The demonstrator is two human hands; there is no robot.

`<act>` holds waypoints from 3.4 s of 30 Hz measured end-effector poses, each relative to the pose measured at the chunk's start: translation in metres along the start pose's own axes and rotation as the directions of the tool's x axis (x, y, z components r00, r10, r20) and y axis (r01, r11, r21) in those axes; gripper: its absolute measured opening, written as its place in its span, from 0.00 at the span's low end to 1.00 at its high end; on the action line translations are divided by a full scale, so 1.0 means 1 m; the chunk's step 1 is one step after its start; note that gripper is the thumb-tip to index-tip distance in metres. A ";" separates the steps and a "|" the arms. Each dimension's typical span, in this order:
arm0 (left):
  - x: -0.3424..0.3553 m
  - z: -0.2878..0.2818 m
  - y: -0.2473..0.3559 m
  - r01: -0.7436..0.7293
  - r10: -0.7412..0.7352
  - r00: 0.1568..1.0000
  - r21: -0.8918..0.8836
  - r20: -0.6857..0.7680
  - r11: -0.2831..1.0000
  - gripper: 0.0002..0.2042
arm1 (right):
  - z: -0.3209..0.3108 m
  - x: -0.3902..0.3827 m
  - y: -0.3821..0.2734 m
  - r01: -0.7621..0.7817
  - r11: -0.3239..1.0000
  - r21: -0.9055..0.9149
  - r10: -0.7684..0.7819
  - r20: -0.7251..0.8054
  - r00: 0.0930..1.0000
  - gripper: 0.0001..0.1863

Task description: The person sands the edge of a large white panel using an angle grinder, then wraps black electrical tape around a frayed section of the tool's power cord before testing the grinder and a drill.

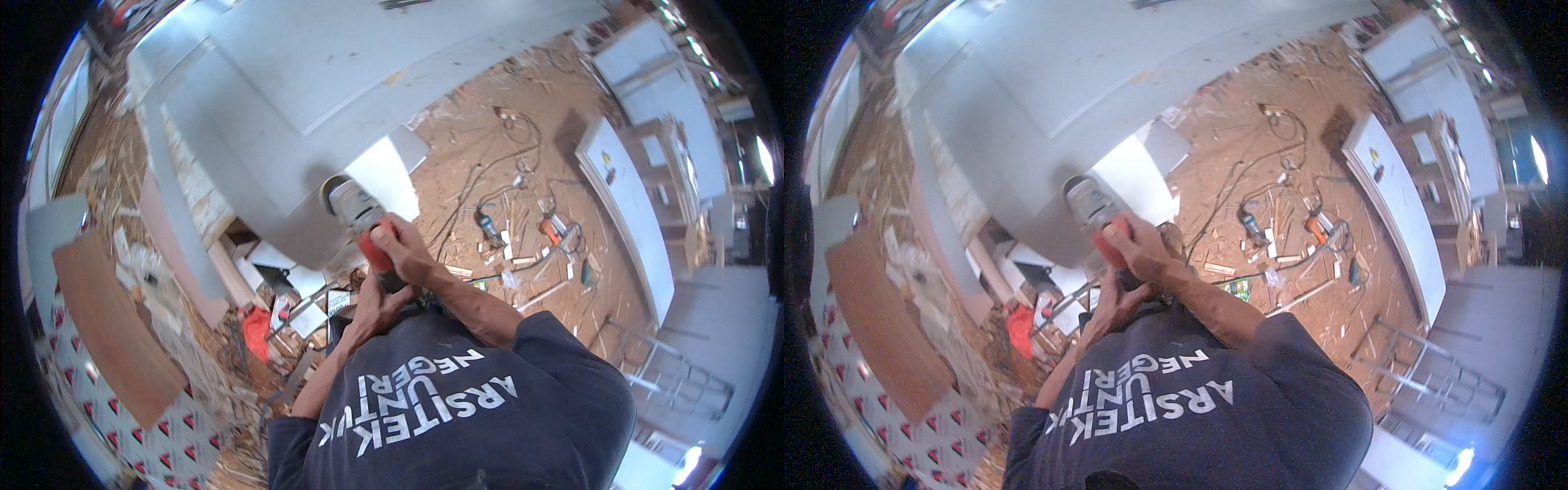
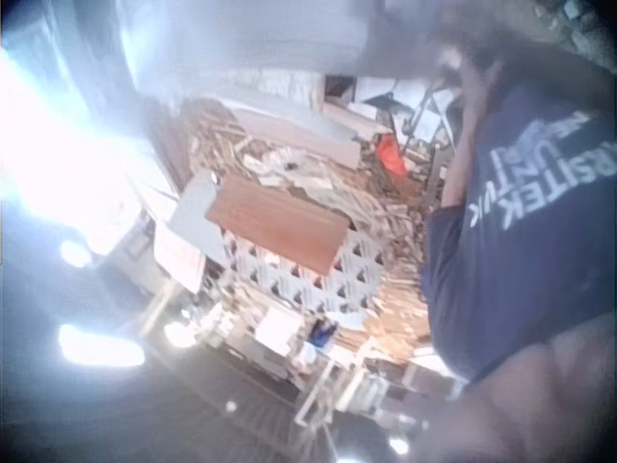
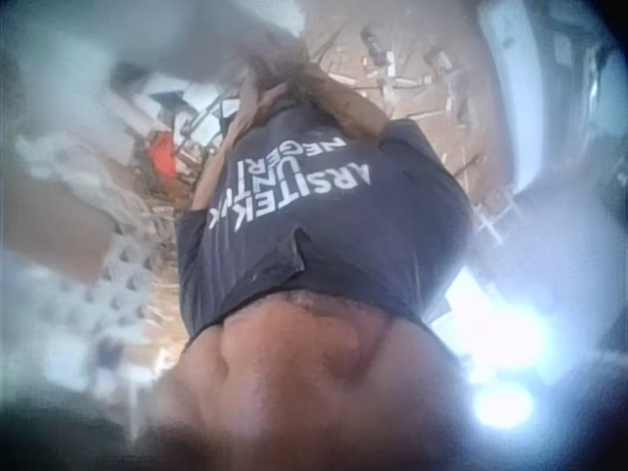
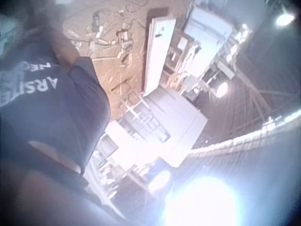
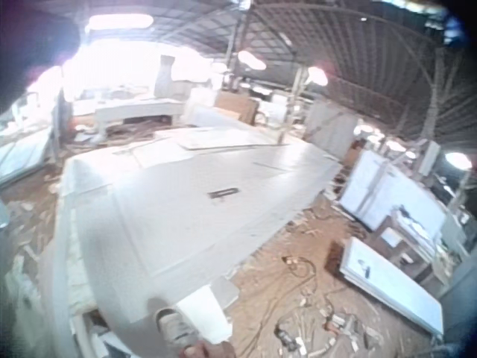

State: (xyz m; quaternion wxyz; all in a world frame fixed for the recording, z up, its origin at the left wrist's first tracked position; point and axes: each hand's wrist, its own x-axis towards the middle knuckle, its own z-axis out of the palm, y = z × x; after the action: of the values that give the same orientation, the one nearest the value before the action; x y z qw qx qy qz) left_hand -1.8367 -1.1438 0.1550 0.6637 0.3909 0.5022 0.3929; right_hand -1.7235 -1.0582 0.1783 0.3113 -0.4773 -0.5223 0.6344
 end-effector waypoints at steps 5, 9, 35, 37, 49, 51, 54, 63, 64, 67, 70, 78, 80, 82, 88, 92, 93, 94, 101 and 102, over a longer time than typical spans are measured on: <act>0.007 0.002 0.017 0.045 -0.040 0.998 -0.102 0.058 0.994 0.32 | -0.010 -0.005 -0.008 0.100 0.990 0.097 -0.109 0.090 0.990 0.26; 0.019 0.011 0.017 -0.001 0.025 0.989 -0.159 0.147 0.987 0.31 | -0.021 -0.011 -0.012 0.126 0.968 0.216 -0.156 0.125 0.980 0.28; 0.238 0.238 0.079 0.056 -0.077 0.966 0.089 0.246 0.994 0.25 | -0.343 0.047 -0.057 0.386 0.920 0.071 -0.360 -0.242 0.901 0.25; 0.250 0.249 0.076 0.047 -0.063 0.966 0.069 0.250 0.996 0.25 | -0.361 0.047 -0.056 0.415 0.910 0.027 -0.399 -0.217 0.891 0.26; 0.274 0.293 0.115 0.039 -0.078 0.961 0.151 0.265 0.988 0.30 | -0.399 0.058 -0.063 0.382 0.779 0.497 -0.258 -0.301 0.918 0.16; 0.280 0.281 0.111 0.004 -0.027 0.921 0.058 0.388 0.998 0.29 | -0.407 0.058 -0.066 0.379 0.739 0.557 -0.225 -0.326 0.918 0.15; 0.296 0.285 0.074 0.246 -0.196 0.935 -0.139 0.296 0.959 0.24 | -0.421 0.052 -0.072 0.355 0.626 0.695 -0.091 -0.386 0.918 0.17; 0.471 0.334 -0.034 0.471 -0.479 0.866 -0.549 0.140 0.691 0.14 | -0.511 -0.052 -0.068 0.645 0.658 0.389 0.108 -0.896 0.430 0.36; 0.505 0.333 -0.017 0.383 -0.404 0.910 -0.573 0.096 0.725 0.14 | -0.519 -0.066 -0.063 0.659 0.666 0.351 0.048 -0.901 0.431 0.34; 0.434 0.427 0.131 -0.194 -0.107 0.829 0.461 0.549 0.866 0.16 | -0.545 -0.104 -0.036 0.713 0.670 0.208 0.037 -0.968 0.247 0.31; 0.448 0.421 0.042 -0.327 -0.095 0.923 0.891 0.372 0.315 0.18 | -0.545 -0.118 -0.017 0.690 0.679 0.252 0.149 -0.967 0.206 0.29; 0.432 0.351 -0.039 0.420 -0.738 0.644 0.715 0.199 0.559 0.16 | -0.533 -0.118 -0.006 0.725 0.612 0.316 0.291 -0.942 0.164 0.31; 0.435 0.316 -0.087 0.617 -0.750 0.651 0.490 0.122 0.615 0.16 | -0.534 -0.111 -0.006 0.705 0.628 0.328 0.258 -0.943 0.209 0.31; 0.414 0.313 -0.061 0.621 -0.718 0.694 0.458 0.055 0.636 0.16 | -0.536 -0.107 0.001 0.685 0.647 0.334 0.263 -0.942 0.210 0.31; 0.382 0.297 -0.018 0.225 -0.467 0.857 0.658 0.217 0.719 0.22 | -0.521 -0.071 -0.007 0.583 0.696 0.421 0.203 -0.893 0.403 0.33; 0.321 0.336 0.067 0.189 -0.272 0.789 0.203 0.551 0.961 0.34 | -0.487 -0.028 -0.006 0.490 0.695 0.526 0.111 -0.752 0.650 0.29; 0.306 0.344 0.091 0.061 -0.198 0.802 0.254 0.563 0.965 0.34 | -0.473 -0.017 -0.006 0.466 0.689 0.555 0.105 -0.712 0.694 0.29; 0.297 0.344 0.103 -0.070 -0.124 0.807 0.301 0.578 0.951 0.34 | -0.462 -0.007 -0.006 0.439 0.685 0.581 0.097 -0.670 0.736 0.29; 0.242 0.255 0.099 0.093 -0.079 0.910 -0.014 0.407 0.996 0.24 | -0.353 0.030 -0.033 0.240 0.748 0.619 -0.007 -0.355 0.935 0.26; 0.232 0.238 0.094 0.006 -0.008 0.939 0.008 0.344 1.000 0.22 | -0.332 0.032 -0.039 0.250 0.727 0.640 -0.007 -0.358 0.934 0.25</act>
State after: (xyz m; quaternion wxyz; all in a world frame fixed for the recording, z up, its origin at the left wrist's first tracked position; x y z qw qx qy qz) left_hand -1.5733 -0.9250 0.2024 0.7414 0.4541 0.3811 0.3145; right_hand -1.4296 -0.8983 0.2076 0.5899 -0.3930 -0.2285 0.6674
